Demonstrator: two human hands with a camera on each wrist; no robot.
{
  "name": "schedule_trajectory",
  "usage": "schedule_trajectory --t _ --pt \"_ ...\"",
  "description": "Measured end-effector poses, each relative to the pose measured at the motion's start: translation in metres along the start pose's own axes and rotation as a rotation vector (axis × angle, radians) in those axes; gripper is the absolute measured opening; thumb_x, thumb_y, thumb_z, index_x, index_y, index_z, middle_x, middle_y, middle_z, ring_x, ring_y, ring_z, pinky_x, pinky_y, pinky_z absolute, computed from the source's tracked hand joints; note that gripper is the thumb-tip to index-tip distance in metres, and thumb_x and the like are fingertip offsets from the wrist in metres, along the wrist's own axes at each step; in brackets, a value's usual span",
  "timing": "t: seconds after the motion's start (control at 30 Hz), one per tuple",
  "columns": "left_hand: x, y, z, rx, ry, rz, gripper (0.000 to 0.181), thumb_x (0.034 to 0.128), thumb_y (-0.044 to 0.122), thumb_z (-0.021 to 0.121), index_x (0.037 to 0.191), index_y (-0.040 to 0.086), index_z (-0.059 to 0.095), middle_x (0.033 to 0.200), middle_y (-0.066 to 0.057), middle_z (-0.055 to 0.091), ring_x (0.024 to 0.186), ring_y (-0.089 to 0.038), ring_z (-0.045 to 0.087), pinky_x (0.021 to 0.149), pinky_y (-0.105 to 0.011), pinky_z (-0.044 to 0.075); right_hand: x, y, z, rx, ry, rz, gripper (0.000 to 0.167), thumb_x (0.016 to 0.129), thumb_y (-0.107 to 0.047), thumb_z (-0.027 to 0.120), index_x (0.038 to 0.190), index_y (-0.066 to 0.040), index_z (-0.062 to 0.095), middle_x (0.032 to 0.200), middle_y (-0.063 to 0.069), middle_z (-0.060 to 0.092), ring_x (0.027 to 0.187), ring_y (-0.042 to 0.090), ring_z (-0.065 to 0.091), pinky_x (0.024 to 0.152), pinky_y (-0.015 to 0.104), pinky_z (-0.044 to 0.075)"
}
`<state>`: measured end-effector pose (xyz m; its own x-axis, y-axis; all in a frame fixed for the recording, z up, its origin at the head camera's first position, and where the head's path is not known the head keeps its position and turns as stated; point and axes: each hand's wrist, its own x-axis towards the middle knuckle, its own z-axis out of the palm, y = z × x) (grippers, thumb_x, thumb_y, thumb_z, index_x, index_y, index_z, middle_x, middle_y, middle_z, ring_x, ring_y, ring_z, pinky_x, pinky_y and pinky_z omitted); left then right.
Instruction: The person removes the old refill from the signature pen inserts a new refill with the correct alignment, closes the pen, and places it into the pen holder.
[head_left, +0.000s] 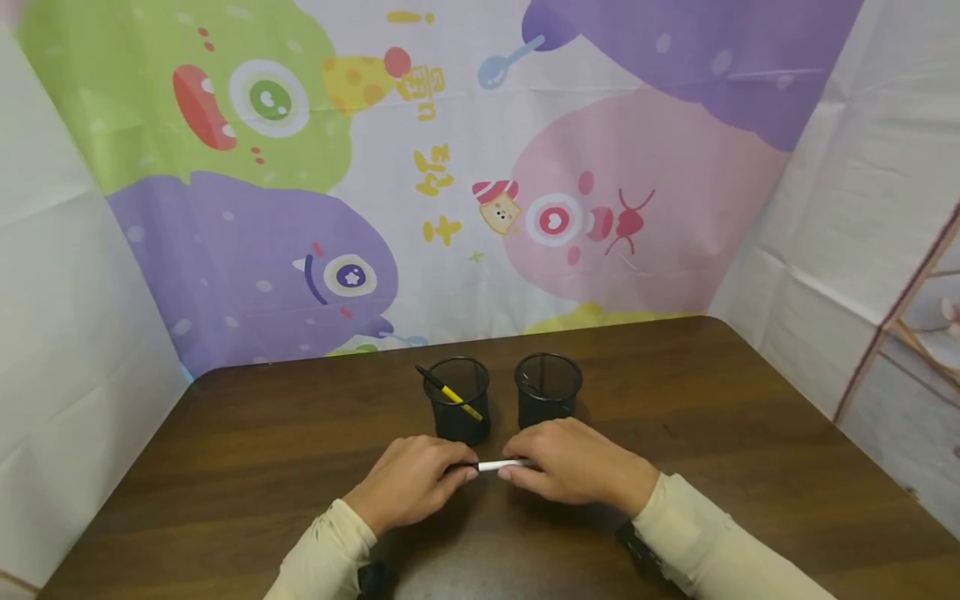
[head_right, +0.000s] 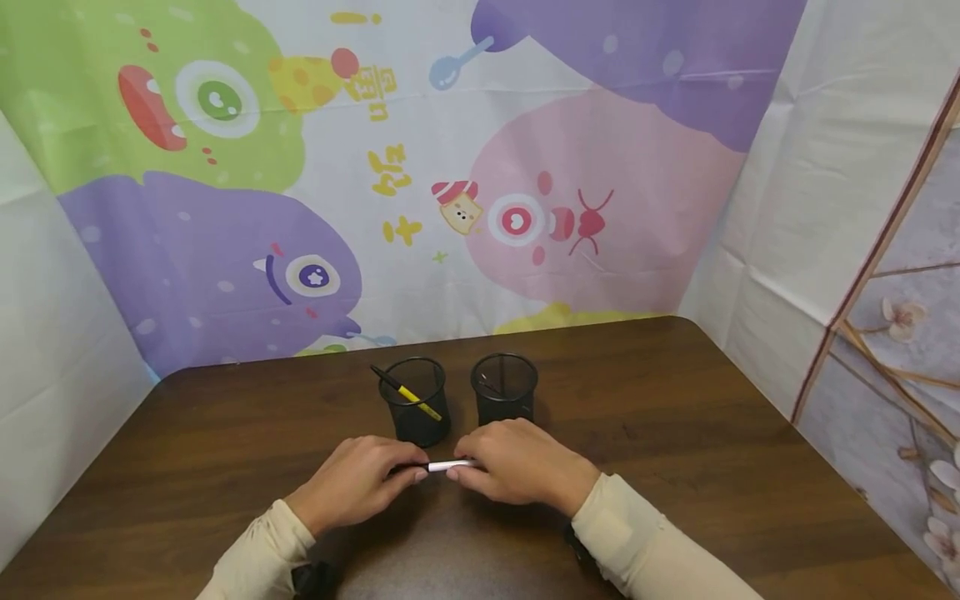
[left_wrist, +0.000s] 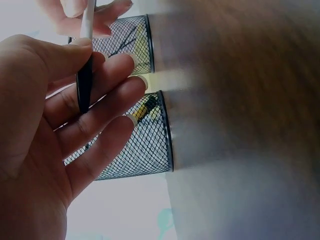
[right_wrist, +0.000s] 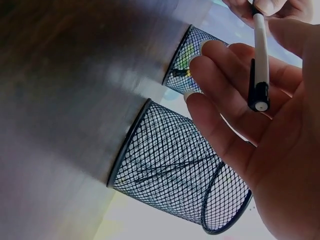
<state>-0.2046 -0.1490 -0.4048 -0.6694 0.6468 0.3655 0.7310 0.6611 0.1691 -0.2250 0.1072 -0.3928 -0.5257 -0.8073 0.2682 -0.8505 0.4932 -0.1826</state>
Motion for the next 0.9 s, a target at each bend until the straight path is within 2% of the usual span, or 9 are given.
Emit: schedule_trajectory --t 0.2,0.4,0.77,0.9 --pt "0.0005 -0.0012 0.0004 -0.001 0.013 -0.004 0.009 0.0945 0.028 0.071 0.099 0.022 0.075 0.084 0.017 0.067 0.067 0.001 0.054 0.056 -0.025 0.047 0.0012 0.0002 -0.0005 0.006 -0.006 0.002 0.016 0.100 -0.033 0.062 0.096 -0.022 0.072 0.084 -0.018 0.060 0.067 -0.002 0.051 0.060 0.020 0.046" --pt "0.0003 -0.0018 0.0004 -0.005 0.027 -0.010 0.009 0.0944 0.029 0.072 0.099 0.023 0.075 0.083 0.018 0.066 0.066 0.001 0.053 0.056 -0.026 0.047 0.0021 0.0012 -0.0012 -0.006 0.011 -0.009 0.015 0.101 -0.031 0.061 0.095 -0.022 0.072 0.083 -0.018 0.060 0.067 -0.003 0.051 0.061 0.022 0.047" --pt "0.0007 -0.0020 -0.0001 -0.028 0.058 -0.003 0.012 0.0959 0.030 0.070 0.104 0.023 0.074 0.093 0.017 0.070 0.072 0.001 0.057 0.060 -0.026 0.050 0.0009 0.0056 -0.0003 0.021 0.071 -0.013 0.013 0.100 -0.029 0.063 0.093 -0.022 0.072 0.081 -0.019 0.060 0.066 -0.003 0.051 0.061 0.020 0.047" --pt "-0.0001 -0.0026 0.0005 -0.042 0.087 0.002 0.014 0.0930 0.029 0.074 0.106 0.024 0.074 0.095 0.016 0.071 0.074 0.001 0.059 0.060 -0.026 0.050 0.0006 0.0059 -0.0008 0.028 0.077 -0.010 0.013 0.100 -0.028 0.063 0.091 -0.022 0.070 0.078 -0.020 0.056 0.064 -0.003 0.050 0.060 0.019 0.046"
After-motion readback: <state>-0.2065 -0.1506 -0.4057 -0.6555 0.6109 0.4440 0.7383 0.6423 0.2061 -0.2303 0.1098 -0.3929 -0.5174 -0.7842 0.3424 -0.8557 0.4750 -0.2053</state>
